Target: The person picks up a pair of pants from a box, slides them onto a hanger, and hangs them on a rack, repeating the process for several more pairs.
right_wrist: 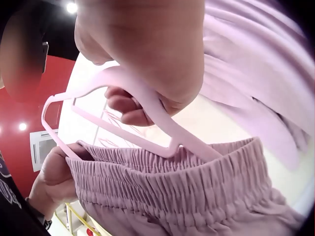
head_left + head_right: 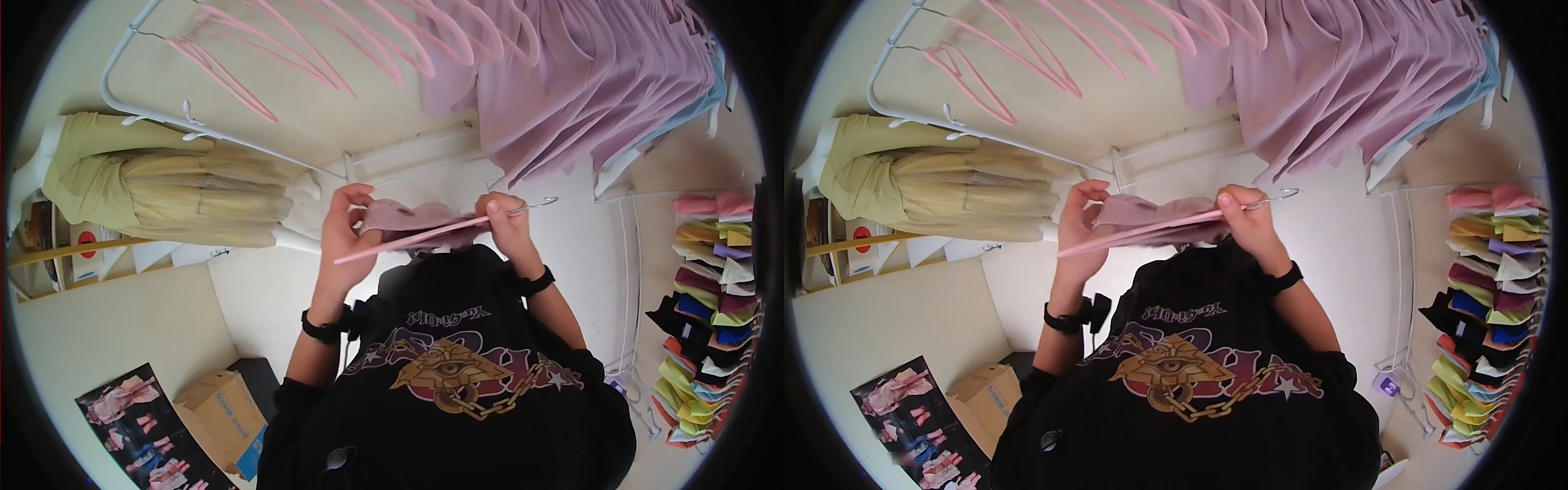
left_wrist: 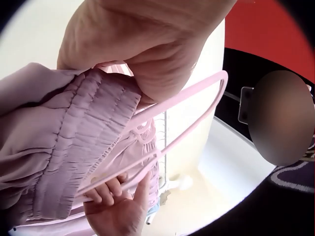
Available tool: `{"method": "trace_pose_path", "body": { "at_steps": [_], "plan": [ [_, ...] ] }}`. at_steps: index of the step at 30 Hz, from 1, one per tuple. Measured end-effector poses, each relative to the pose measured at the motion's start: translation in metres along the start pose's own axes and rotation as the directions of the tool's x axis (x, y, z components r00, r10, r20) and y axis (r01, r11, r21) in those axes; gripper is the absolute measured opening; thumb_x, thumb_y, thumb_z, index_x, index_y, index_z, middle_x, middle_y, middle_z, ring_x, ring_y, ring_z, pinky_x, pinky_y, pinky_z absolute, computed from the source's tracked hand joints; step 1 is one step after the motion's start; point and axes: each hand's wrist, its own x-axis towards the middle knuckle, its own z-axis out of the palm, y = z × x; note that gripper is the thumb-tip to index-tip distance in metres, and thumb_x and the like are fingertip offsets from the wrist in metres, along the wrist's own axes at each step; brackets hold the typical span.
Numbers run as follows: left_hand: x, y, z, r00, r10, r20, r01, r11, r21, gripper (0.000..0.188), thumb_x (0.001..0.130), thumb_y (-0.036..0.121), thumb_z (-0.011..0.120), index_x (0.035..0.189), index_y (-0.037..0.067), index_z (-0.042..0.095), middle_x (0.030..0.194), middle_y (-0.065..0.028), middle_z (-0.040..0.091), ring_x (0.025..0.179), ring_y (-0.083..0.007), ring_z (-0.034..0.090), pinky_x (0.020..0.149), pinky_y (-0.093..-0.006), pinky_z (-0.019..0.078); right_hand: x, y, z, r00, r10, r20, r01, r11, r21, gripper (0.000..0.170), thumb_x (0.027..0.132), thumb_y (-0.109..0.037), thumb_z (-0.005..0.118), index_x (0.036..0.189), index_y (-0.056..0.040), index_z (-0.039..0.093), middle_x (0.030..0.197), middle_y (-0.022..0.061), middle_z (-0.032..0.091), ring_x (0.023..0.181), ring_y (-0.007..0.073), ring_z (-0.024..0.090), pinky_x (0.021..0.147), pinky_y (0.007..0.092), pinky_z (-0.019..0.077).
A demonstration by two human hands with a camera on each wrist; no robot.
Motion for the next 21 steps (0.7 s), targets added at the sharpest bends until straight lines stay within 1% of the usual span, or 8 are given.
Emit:
{"method": "trace_pose_path", "body": {
  "at_steps": [2, 3, 4, 6, 11, 15, 19, 21],
  "plan": [
    [0.005, -0.005, -0.012, 0.999, -0.009, -0.043, 0.016, 0.987, 0.159, 0.053, 0.086, -0.010, 0.066, 0.135, 0.004, 0.053, 0.120, -0.0117, 0.064, 0.098, -0.0202, 0.071, 0.079, -0.0320, 0.0594, 0.001, -0.001, -0.016, 0.997, -0.068, 0.032, 0.075, 0.932, -0.355, 0.043, 0.109, -0.025, 0.067, 0.074, -0.0012, 0.056, 0.063, 0.0029, 0.050, 0.062, 0.0111, 0.047, 0.057, 0.0322, 0.0377],
    [0.006, -0.015, -0.021, 0.999, 0.039, 0.026, -0.045, 0.959, 0.280, 0.053, 0.085, -0.010, 0.064, 0.134, 0.004, 0.054, 0.116, -0.0129, 0.066, 0.098, -0.0228, 0.072, 0.079, -0.0333, 0.0604, 0.001, 0.000, -0.021, 0.996, -0.075, 0.036, 0.084, 0.896, -0.435, 0.040, 0.105, -0.018, 0.070, 0.072, 0.0003, 0.057, 0.061, 0.0062, 0.050, 0.058, 0.0126, 0.047, 0.055, 0.0334, 0.0376],
    [0.007, -0.018, -0.026, 0.992, 0.078, 0.102, -0.112, 0.913, 0.392, 0.053, 0.084, -0.011, 0.061, 0.134, 0.004, 0.055, 0.113, -0.0141, 0.068, 0.098, -0.0254, 0.073, 0.078, -0.0347, 0.0614, -0.002, 0.001, -0.027, 0.997, -0.073, 0.033, 0.080, 0.899, -0.431, 0.040, 0.105, -0.018, 0.070, 0.072, 0.0003, 0.057, 0.061, 0.0062, 0.050, 0.058, 0.0126, 0.047, 0.055, 0.0334, 0.0376],
    [0.010, -0.015, -0.032, 0.998, 0.045, 0.032, -0.053, 0.926, 0.373, 0.051, 0.081, -0.014, 0.058, 0.130, 0.003, 0.056, 0.108, -0.0152, 0.071, 0.098, -0.0276, 0.074, 0.077, -0.0366, 0.0629, -0.005, 0.000, -0.036, 0.998, -0.059, 0.014, 0.058, 0.839, -0.541, 0.038, 0.103, -0.019, 0.074, 0.072, 0.0008, 0.061, 0.060, 0.0072, 0.052, 0.057, 0.0133, 0.048, 0.054, 0.0345, 0.0388],
    [0.021, -0.008, -0.028, 0.992, 0.102, 0.070, -0.123, 0.860, 0.495, 0.035, 0.080, -0.007, 0.063, 0.113, 0.005, 0.062, 0.092, -0.0132, 0.072, 0.092, -0.0280, 0.075, 0.073, -0.0385, 0.0618, -0.002, -0.006, -0.010, 0.992, -0.065, 0.107, 0.117, 0.780, -0.615, 0.034, 0.095, -0.022, 0.083, 0.073, -0.0010, 0.065, 0.063, 0.0144, 0.057, 0.057, 0.0320, 0.058, 0.055, 0.0410, 0.0435],
    [0.026, 0.008, -0.008, 0.973, 0.173, 0.150, -0.229, 0.731, 0.642, 0.024, 0.082, -0.001, 0.066, 0.104, 0.007, 0.065, 0.081, -0.0088, 0.071, 0.078, -0.0230, 0.072, 0.072, -0.0354, 0.0576, 0.007, 0.001, 0.004, 0.970, -0.155, 0.185, 0.241, 0.624, -0.743, 0.034, 0.095, -0.020, 0.083, 0.072, -0.0030, 0.064, 0.064, 0.0133, 0.057, 0.060, 0.0310, 0.059, 0.059, 0.0386, 0.0446],
    [0.037, 0.019, 0.009, 0.959, 0.176, 0.223, -0.280, 0.720, 0.635, 0.024, 0.085, 0.004, 0.069, 0.108, 0.005, 0.066, 0.085, -0.0101, 0.073, 0.081, -0.0249, 0.073, 0.074, -0.0365, 0.0585, 0.017, -0.017, 0.003, 0.989, -0.105, 0.105, 0.148, 0.754, -0.640, 0.034, 0.096, -0.021, 0.083, 0.076, -0.0021, 0.063, 0.064, 0.0103, 0.056, 0.062, 0.0247, 0.055, 0.060, 0.0364, 0.0437],
    [0.046, 0.016, 0.015, 0.959, 0.132, 0.250, -0.242, 0.840, 0.486, 0.030, 0.088, 0.011, 0.076, 0.115, 0.003, 0.067, 0.095, -0.0128, 0.076, 0.088, -0.0271, 0.075, 0.078, -0.0382, 0.0593, 0.018, -0.029, 0.001, 0.998, -0.024, 0.051, 0.049, 0.821, -0.569, 0.035, 0.098, -0.022, 0.082, 0.080, -0.0001, 0.062, 0.064, 0.0061, 0.053, 0.063, 0.0152, 0.048, 0.058, 0.0341, 0.0407]
  ]
}}
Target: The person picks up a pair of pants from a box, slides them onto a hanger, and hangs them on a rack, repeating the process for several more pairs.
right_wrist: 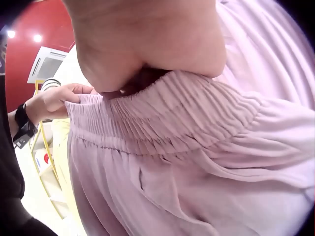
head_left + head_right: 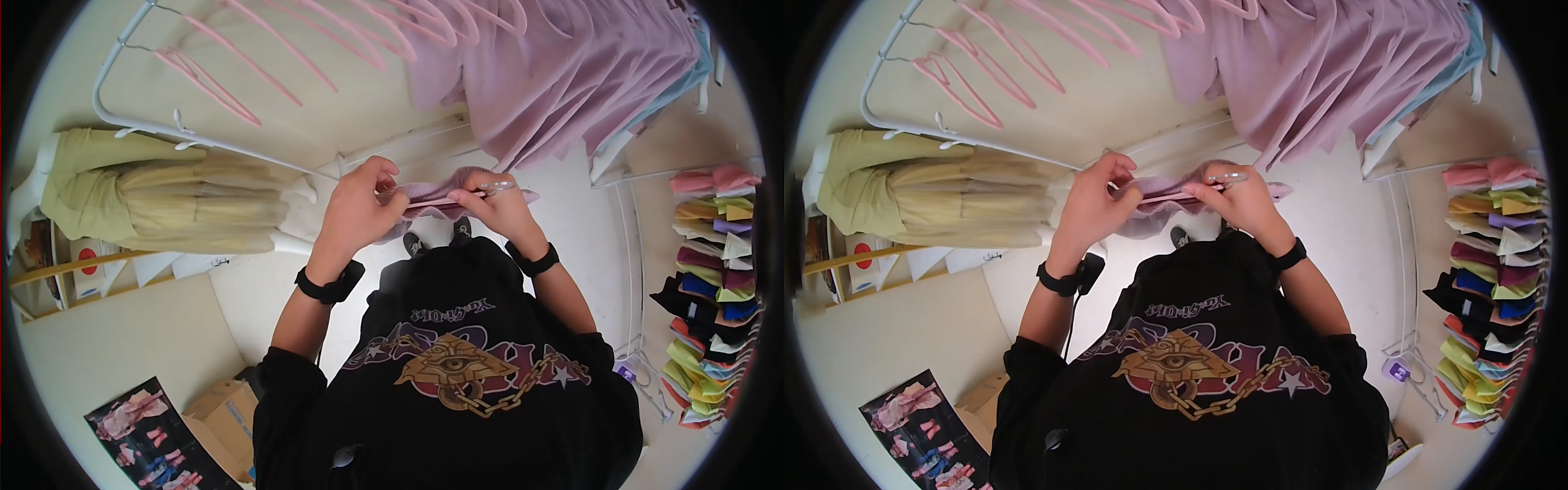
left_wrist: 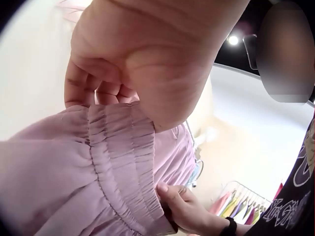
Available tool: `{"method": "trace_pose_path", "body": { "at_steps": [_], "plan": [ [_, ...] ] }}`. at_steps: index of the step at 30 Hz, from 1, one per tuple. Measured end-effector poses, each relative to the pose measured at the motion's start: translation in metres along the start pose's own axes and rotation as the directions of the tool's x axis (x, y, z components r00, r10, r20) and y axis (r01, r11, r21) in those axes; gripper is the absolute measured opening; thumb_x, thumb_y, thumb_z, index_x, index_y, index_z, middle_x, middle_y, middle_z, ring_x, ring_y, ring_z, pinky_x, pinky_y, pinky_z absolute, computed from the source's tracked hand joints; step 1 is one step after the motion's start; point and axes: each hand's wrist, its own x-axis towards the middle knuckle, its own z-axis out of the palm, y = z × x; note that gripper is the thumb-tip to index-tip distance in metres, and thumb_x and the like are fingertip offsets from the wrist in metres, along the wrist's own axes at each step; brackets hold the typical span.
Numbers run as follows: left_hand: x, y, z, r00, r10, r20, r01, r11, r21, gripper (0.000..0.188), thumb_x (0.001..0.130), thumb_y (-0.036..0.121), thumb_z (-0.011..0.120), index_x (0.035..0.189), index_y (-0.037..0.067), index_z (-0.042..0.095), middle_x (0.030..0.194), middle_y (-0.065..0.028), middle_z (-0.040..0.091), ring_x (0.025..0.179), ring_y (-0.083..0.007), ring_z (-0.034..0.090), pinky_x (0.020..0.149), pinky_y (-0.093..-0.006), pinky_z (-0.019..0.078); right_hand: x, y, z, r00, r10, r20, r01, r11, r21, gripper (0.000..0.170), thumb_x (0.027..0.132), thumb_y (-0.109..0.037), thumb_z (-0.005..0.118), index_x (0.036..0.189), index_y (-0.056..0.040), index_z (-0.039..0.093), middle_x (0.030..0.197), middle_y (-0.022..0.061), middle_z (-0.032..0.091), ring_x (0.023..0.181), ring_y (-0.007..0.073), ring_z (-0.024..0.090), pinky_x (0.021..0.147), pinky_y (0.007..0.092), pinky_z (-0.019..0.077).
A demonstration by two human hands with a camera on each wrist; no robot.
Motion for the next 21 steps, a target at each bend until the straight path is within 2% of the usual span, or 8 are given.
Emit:
{"method": "trace_pose_path", "body": {
  "at_steps": [4, 7, 9, 11, 13, 15, 16, 21],
  "plan": [
    [-0.001, 0.006, -0.007, 0.991, 0.074, 0.112, -0.061, 0.991, -0.119, 0.043, 0.090, 0.023, 0.084, 0.122, 0.000, 0.068, 0.110, -0.0158, 0.077, 0.100, -0.0302, 0.076, 0.085, -0.0413, 0.0595, -0.001, -0.002, -0.020, 0.990, 0.038, -0.136, -0.044, 0.998, -0.044, 0.046, 0.100, -0.028, 0.081, 0.072, 0.0008, 0.059, 0.063, 0.0089, 0.051, 0.056, 0.0203, 0.044, 0.055, 0.0363, 0.0380],
    [-0.006, -0.014, 0.000, 0.908, 0.408, 0.091, -0.417, 0.900, 0.129, 0.042, 0.094, 0.024, 0.082, 0.125, -0.001, 0.067, 0.114, -0.0185, 0.075, 0.105, -0.0356, 0.073, 0.090, -0.0443, 0.0582, -0.011, -0.008, -0.035, 0.975, 0.125, -0.184, -0.126, 0.992, 0.003, 0.045, 0.101, -0.028, 0.080, 0.073, 0.0012, 0.059, 0.062, 0.0093, 0.050, 0.056, 0.0213, 0.044, 0.055, 0.0365, 0.0380],
    [-0.008, -0.024, 0.008, 0.955, 0.257, 0.148, -0.276, 0.952, 0.131, 0.032, 0.098, 0.019, 0.075, 0.123, 0.000, 0.068, 0.114, -0.0197, 0.072, 0.109, -0.0409, 0.068, 0.095, -0.0481, 0.0546, -0.021, -0.005, -0.037, 0.985, 0.129, -0.112, -0.134, 0.990, -0.033, 0.035, 0.101, -0.023, 0.079, 0.080, 0.0005, 0.065, 0.070, 0.0033, 0.055, 0.066, 0.0093, 0.049, 0.059, 0.0327, 0.0411],
    [-0.007, -0.025, 0.017, 0.943, 0.307, 0.124, -0.321, 0.941, 0.106, 0.028, 0.098, 0.015, 0.073, 0.121, 0.000, 0.068, 0.111, -0.0199, 0.072, 0.106, -0.0418, 0.067, 0.093, -0.0486, 0.0544, -0.023, -0.022, -0.041, 0.991, 0.074, -0.111, -0.090, 0.986, -0.144, 0.034, 0.099, -0.024, 0.081, 0.081, 0.0009, 0.066, 0.069, 0.0038, 0.058, 0.063, 0.0115, 0.049, 0.059, 0.0324, 0.0424],
    [-0.007, -0.024, 0.018, 0.934, 0.345, 0.092, -0.353, 0.932, 0.081, 0.023, 0.098, 0.011, 0.070, 0.118, -0.001, 0.069, 0.108, -0.0201, 0.071, 0.102, -0.0428, 0.066, 0.091, -0.0490, 0.0541, -0.031, -0.030, -0.059, 0.964, 0.266, -0.021, -0.266, 0.964, -0.008, 0.033, 0.093, -0.029, 0.087, 0.098, 0.0000, 0.072, 0.087, 0.0081, 0.068, 0.077, 0.0198, 0.062, 0.072, 0.0349, 0.0512],
    [-0.004, -0.022, 0.012, 0.934, 0.350, 0.073, -0.354, 0.934, 0.050, 0.019, 0.097, 0.008, 0.069, 0.114, -0.001, 0.070, 0.105, -0.0204, 0.071, 0.101, -0.0429, 0.066, 0.089, -0.0484, 0.0542, -0.035, -0.036, -0.077, 0.951, -0.250, -0.180, 0.204, 0.948, -0.243, 0.053, 0.084, -0.034, 0.093, 0.119, -0.0018, 0.071, 0.113, 0.0127, 0.072, 0.104, 0.0322, 0.067, 0.092, 0.0412, 0.0540],
    [-0.002, -0.022, 0.008, 0.926, 0.375, 0.048, -0.377, 0.925, 0.047, 0.018, 0.096, 0.007, 0.069, 0.113, 0.000, 0.070, 0.100, -0.0193, 0.071, 0.098, -0.0415, 0.066, 0.087, -0.0466, 0.0542, -0.044, -0.034, -0.094, 0.967, -0.231, -0.110, 0.174, 0.908, -0.381, 0.070, 0.079, -0.039, 0.094, 0.133, -0.0031, 0.067, 0.131, 0.0140, 0.068, 0.125, 0.0389, 0.061, 0.106, 0.0469, 0.0500],
    [0.012, -0.017, -0.011, 0.923, 0.384, -0.003, -0.384, 0.923, -0.002, 0.017, 0.097, 0.007, 0.070, 0.113, 0.001, 0.070, 0.095, -0.0175, 0.068, 0.093, -0.0380, 0.065, 0.080, -0.0441, 0.0531, -0.100, 0.002, -0.126, 0.992, 0.108, -0.066, -0.126, 0.893, -0.432, 0.037, 0.092, -0.035, 0.082, 0.105, -0.0006, 0.073, 0.090, 0.0207, 0.070, 0.084, 0.0403, 0.066, 0.076, 0.0477, 0.0525]
  ]
}}
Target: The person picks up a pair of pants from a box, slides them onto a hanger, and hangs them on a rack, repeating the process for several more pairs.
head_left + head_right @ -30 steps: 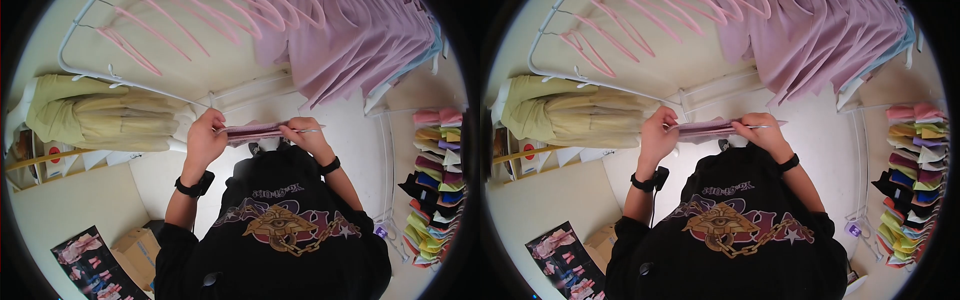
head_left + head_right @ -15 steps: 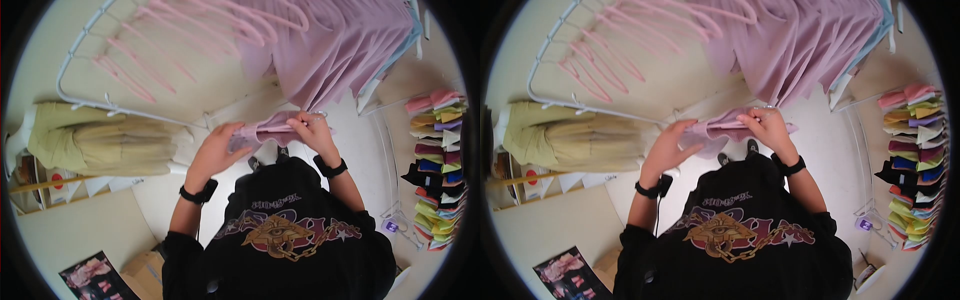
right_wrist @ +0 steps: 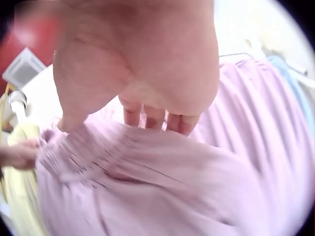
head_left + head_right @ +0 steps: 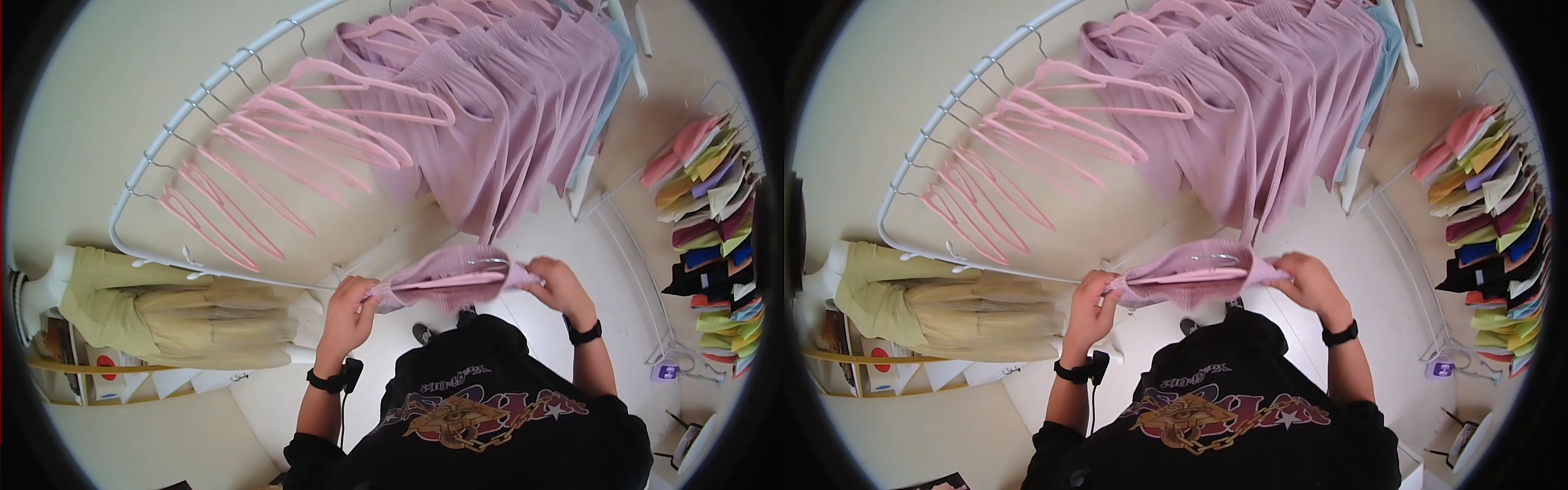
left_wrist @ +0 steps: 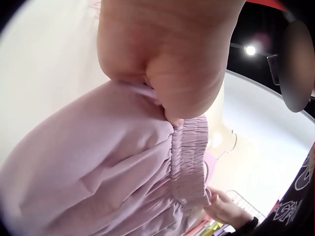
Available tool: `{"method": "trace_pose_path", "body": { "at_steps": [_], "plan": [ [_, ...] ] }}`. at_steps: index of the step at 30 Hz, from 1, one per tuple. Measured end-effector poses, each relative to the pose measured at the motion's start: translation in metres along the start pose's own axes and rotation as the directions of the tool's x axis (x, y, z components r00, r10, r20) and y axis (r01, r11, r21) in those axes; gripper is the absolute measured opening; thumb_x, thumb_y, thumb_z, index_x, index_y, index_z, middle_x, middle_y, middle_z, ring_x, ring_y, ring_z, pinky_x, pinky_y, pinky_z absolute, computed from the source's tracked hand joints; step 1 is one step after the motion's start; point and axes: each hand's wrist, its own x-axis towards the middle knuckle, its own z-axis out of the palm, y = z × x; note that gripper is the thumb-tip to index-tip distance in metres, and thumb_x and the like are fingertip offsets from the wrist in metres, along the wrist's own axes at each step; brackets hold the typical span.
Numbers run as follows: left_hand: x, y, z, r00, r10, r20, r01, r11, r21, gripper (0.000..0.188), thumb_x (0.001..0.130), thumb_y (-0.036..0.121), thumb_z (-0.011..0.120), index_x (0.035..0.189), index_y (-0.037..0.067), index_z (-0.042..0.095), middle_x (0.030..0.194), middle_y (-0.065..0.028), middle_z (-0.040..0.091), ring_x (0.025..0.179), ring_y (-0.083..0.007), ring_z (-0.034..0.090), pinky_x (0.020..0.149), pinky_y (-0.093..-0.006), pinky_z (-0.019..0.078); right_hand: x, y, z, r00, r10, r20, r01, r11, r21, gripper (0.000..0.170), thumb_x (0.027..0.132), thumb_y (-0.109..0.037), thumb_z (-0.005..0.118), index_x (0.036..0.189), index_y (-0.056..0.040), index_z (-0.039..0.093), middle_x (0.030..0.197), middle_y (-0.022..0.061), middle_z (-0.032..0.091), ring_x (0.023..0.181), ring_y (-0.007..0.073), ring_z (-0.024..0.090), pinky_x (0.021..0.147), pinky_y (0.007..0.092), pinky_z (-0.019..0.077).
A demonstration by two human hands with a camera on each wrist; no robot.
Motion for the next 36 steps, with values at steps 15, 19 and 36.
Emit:
{"method": "trace_pose_path", "body": {
  "at_steps": [15, 19, 36],
  "plan": [
    [0.214, 0.141, -0.017, 0.798, 0.603, 0.012, -0.541, 0.707, 0.456, 0.051, 0.089, 0.011, 0.078, 0.138, 0.002, 0.066, 0.145, -0.0210, 0.061, 0.138, -0.0447, 0.057, 0.118, -0.0527, 0.0459, -0.074, -0.002, -0.066, 0.827, 0.328, -0.456, -0.293, 0.945, 0.149, 0.029, 0.090, -0.009, 0.079, 0.072, 0.0027, 0.061, 0.060, 0.0125, 0.054, 0.053, 0.0206, 0.048, 0.054, 0.0363, 0.0394],
    [0.266, 0.122, -0.012, 0.784, 0.614, 0.086, -0.499, 0.542, 0.676, 0.040, 0.091, 0.015, 0.075, 0.129, 0.003, 0.069, 0.137, -0.0191, 0.065, 0.133, -0.0409, 0.060, 0.119, -0.0546, 0.0432, -0.080, 0.003, -0.054, 0.802, 0.371, -0.469, -0.317, 0.929, 0.193, 0.023, 0.090, -0.006, 0.079, 0.073, 0.0026, 0.064, 0.062, 0.0109, 0.060, 0.057, 0.0158, 0.053, 0.055, 0.0341, 0.0417],
    [0.182, 0.107, -0.050, 0.960, 0.276, 0.054, -0.233, 0.672, 0.703, 0.016, 0.095, 0.020, 0.077, 0.101, 0.005, 0.073, 0.104, -0.0154, 0.074, 0.112, -0.0361, 0.069, 0.121, -0.0555, 0.0439, 0.084, -0.027, -0.078, 0.917, 0.314, -0.245, -0.105, 0.784, 0.611, 0.019, 0.105, -0.011, 0.069, 0.103, 0.0075, 0.076, 0.079, -0.0059, 0.067, 0.074, 0.0044, 0.052, 0.065, 0.0253, 0.0433]
  ]
}}
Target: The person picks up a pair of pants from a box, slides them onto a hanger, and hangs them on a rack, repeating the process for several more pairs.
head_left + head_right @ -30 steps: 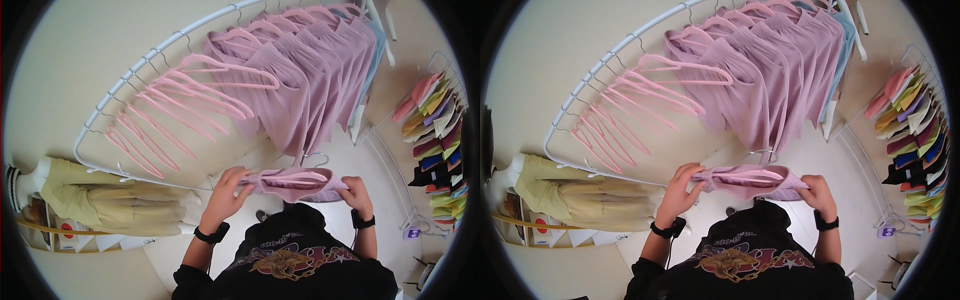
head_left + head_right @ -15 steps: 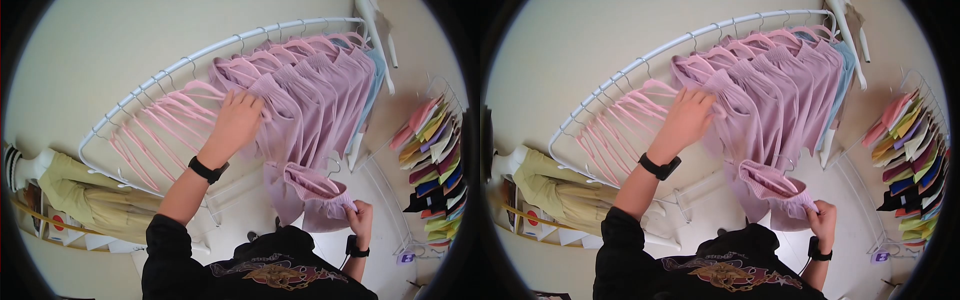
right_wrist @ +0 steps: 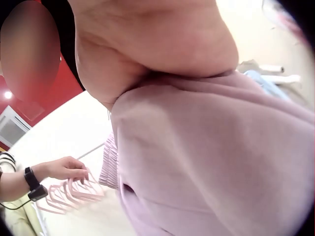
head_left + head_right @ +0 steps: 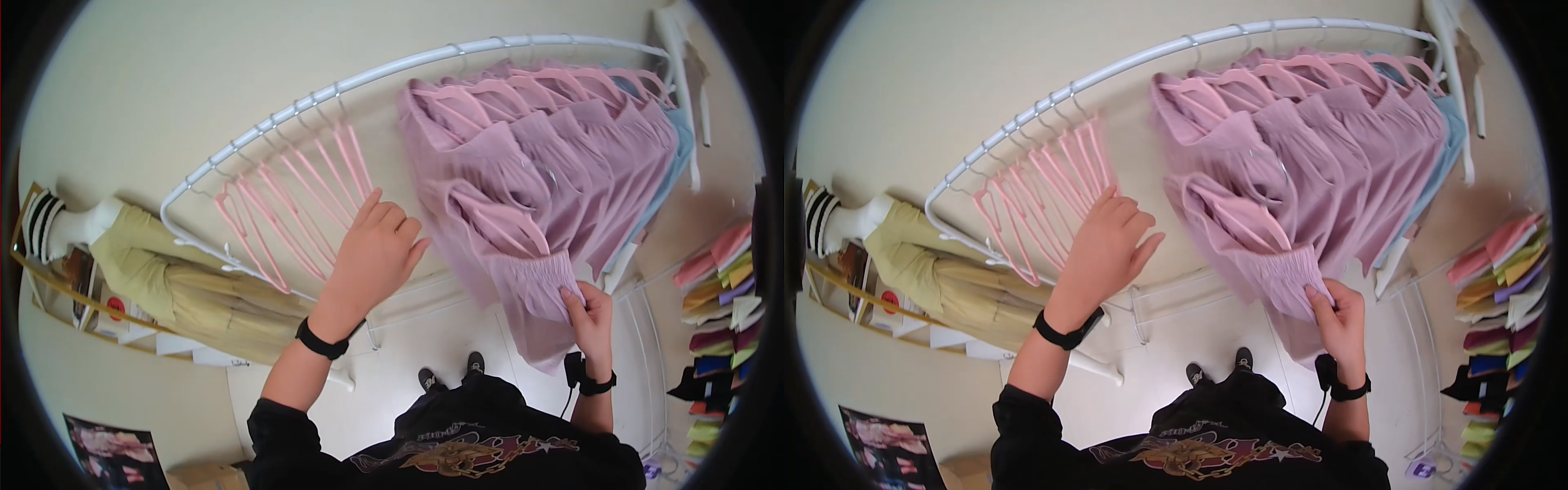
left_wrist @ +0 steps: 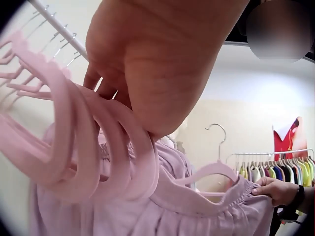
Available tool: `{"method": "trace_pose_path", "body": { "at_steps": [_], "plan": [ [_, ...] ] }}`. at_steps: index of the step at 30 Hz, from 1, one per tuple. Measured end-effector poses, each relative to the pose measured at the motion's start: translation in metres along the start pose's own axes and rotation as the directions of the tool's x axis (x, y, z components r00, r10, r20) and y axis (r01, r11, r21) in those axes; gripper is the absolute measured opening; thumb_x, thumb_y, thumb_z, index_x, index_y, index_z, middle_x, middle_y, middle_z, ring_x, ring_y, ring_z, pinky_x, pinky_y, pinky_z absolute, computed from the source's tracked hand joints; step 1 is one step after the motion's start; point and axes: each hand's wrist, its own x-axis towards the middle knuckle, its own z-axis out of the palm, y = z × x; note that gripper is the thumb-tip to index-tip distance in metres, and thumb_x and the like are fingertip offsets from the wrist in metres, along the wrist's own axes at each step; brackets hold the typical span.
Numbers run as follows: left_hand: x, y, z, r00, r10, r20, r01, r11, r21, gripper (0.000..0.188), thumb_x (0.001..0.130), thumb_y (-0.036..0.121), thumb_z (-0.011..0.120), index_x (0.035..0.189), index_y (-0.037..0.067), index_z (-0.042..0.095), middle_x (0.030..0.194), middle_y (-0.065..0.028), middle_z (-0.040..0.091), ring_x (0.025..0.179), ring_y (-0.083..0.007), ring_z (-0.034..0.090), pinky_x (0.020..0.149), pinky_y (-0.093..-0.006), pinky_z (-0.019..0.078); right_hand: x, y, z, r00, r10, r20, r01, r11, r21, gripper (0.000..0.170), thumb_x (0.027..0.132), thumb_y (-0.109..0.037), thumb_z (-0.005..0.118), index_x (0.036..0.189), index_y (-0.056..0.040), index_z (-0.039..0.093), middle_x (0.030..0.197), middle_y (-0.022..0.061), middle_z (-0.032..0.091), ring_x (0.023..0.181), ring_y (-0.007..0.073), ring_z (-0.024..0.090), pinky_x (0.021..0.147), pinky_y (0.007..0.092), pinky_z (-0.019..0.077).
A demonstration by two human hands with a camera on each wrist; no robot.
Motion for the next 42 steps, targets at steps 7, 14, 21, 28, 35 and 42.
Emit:
{"method": "trace_pose_path", "body": {
  "at_steps": [7, 14, 21, 28, 35, 42],
  "plan": [
    [-0.102, 0.040, -0.013, 0.991, -0.109, -0.071, 0.094, 0.977, -0.192, 0.019, 0.088, 0.003, 0.078, 0.106, 0.006, 0.073, 0.120, -0.0118, 0.072, 0.135, -0.0377, 0.063, 0.118, -0.0564, 0.0495, 0.088, -0.042, 0.084, 0.944, -0.261, 0.202, 0.147, 0.881, 0.449, 0.034, 0.112, -0.012, 0.059, 0.141, 0.0053, 0.066, 0.126, 0.0032, 0.073, 0.110, 0.0063, 0.062, 0.099, 0.0239, 0.0481],
    [-0.263, 0.079, 0.029, 0.890, -0.450, 0.070, 0.447, 0.834, -0.323, 0.016, 0.089, 0.004, 0.078, 0.104, 0.007, 0.075, 0.113, -0.0089, 0.076, 0.126, -0.0331, 0.070, 0.114, -0.0521, 0.0540, 0.141, -0.034, 0.142, 0.921, -0.334, 0.199, 0.185, 0.827, 0.531, 0.037, 0.112, -0.011, 0.060, 0.145, 0.0047, 0.062, 0.131, 0.0035, 0.072, 0.118, 0.0084, 0.063, 0.105, 0.0238, 0.0464],
    [-0.367, 0.116, 0.032, 0.559, -0.829, 0.036, 0.745, 0.482, -0.462, 0.013, 0.091, 0.004, 0.077, 0.105, 0.006, 0.076, 0.106, -0.0155, 0.078, 0.106, -0.0351, 0.075, 0.092, -0.0447, 0.0614, 0.077, 0.002, 0.148, 0.575, -0.775, -0.264, 0.604, 0.619, -0.502, 0.041, 0.103, 0.002, 0.063, 0.143, 0.0007, 0.062, 0.142, 0.0141, 0.061, 0.134, 0.0301, 0.056, 0.112, 0.0407, 0.0439],
    [-0.482, 0.120, 0.043, 0.280, -0.958, 0.060, 0.859, 0.222, -0.461, 0.015, 0.100, 0.017, 0.069, 0.109, 0.008, 0.076, 0.105, -0.0138, 0.078, 0.101, -0.0350, 0.074, 0.089, -0.0451, 0.0600, -0.034, 0.017, 0.240, 0.679, -0.617, 0.399, 0.676, 0.737, -0.010, 0.008, 0.103, 0.005, 0.056, 0.101, -0.0021, 0.060, 0.101, 0.0086, 0.062, 0.094, 0.0181, 0.057, 0.085, 0.0308, 0.0475],
    [-0.576, 0.124, 0.022, 0.148, -0.989, 0.018, 0.853, 0.119, -0.508, 0.018, 0.103, 0.019, 0.063, 0.112, 0.007, 0.072, 0.105, -0.0141, 0.076, 0.102, -0.0368, 0.072, 0.089, -0.0479, 0.0583, -0.182, -0.015, 0.412, 0.009, -0.263, 0.965, 0.609, 0.767, 0.203, 0.011, 0.094, 0.004, 0.072, 0.105, 0.0014, 0.073, 0.092, 0.0153, 0.073, 0.081, 0.0280, 0.071, 0.075, 0.0358, 0.0563],
    [-0.690, 0.194, -0.002, -0.288, -0.958, -0.006, 0.849, -0.253, -0.463, 0.016, 0.102, 0.019, 0.064, 0.109, 0.006, 0.071, 0.103, -0.0138, 0.075, 0.100, -0.0368, 0.072, 0.087, -0.0487, 0.0584, -0.275, -0.011, 0.571, -0.343, -0.220, 0.913, 0.528, 0.759, 0.381, 0.010, 0.094, 0.000, 0.073, 0.104, -0.0002, 0.075, 0.093, 0.0154, 0.074, 0.083, 0.0305, 0.072, 0.076, 0.0386, 0.0567]
  ]
}}
